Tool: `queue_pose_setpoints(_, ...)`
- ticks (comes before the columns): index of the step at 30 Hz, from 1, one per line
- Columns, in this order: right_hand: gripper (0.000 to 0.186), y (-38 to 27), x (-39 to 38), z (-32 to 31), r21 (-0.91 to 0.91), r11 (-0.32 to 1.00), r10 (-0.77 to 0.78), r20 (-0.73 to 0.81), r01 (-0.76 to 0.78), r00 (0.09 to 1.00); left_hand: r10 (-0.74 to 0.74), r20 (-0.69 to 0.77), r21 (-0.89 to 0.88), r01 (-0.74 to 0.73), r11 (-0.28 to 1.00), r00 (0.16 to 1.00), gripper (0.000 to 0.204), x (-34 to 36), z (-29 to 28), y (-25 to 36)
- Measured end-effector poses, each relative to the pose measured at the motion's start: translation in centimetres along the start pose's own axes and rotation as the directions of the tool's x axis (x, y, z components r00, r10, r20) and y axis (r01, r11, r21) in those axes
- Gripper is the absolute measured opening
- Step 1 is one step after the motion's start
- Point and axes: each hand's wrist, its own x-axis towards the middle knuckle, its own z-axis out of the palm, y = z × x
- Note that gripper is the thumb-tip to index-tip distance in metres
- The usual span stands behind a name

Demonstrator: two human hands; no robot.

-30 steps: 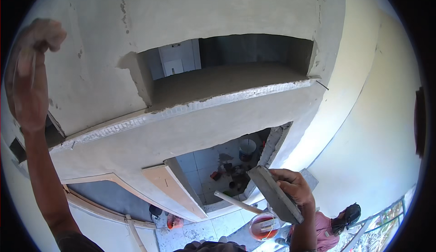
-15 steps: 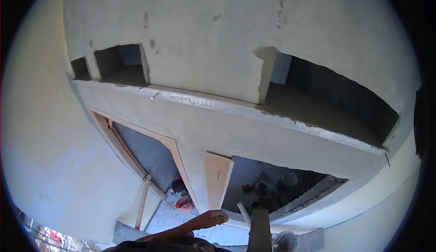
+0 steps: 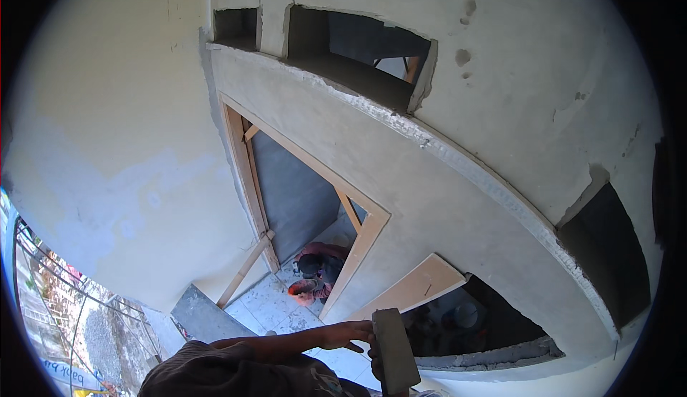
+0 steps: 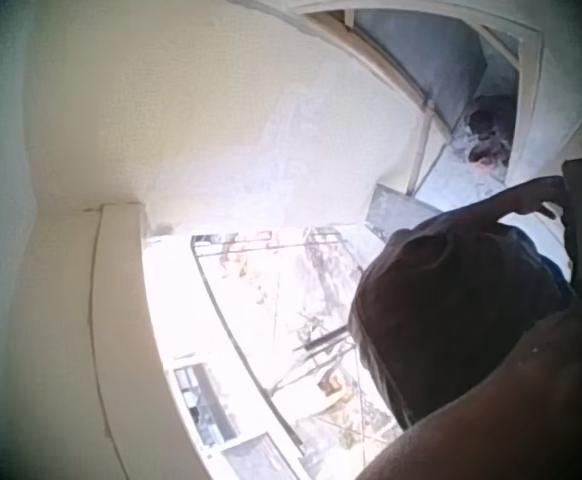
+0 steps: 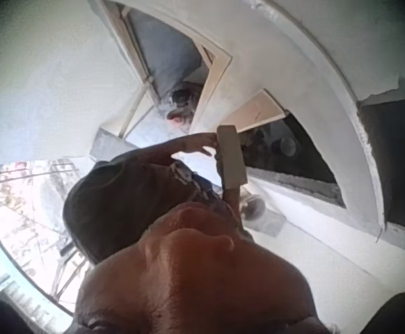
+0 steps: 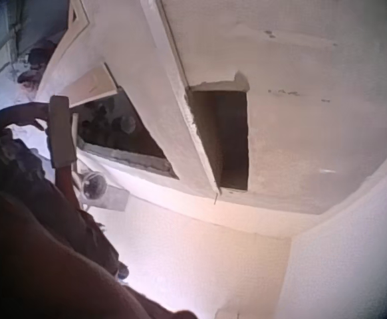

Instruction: The person smooths the interior surfaces and edges of wall openings above a doorway using a float. The person then cleans tools using a brush and water from a bucket.

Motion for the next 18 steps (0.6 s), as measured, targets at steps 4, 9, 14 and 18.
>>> queue_pose_setpoints(4,0.037,2.2,4.7,1.2,0.038,0.993,0.105,0.185,-0.114,0.977,0.081,0.01,-0.261,-0.075,0.962,0.997,0.058,-3.0,-2.7,-0.2)
queue_pose_setpoints(9,0.038,4.5,6.0,3.9,0.253,0.903,0.256,0.332,-0.348,0.908,0.144,-0.086,-0.357,-0.165,0.919,0.986,0.055,-7.4,-5.1,-0.2)
queue_pose_setpoints(14,0.049,6.0,9.1,6.8,0.028,0.805,0.529,0.416,-0.592,0.74,0.332,-0.264,-0.532,-0.424,0.733,0.905,0.042,-11.3,-8.3,-2.0)
queue_pose_setpoints(18,0.033,8.9,11.1,2.0,-0.156,0.891,0.425,-0.037,-0.426,0.904,0.296,-0.513,-0.563,-0.577,0.592,0.805,0.046,-16.3,-12.6,-3.4)
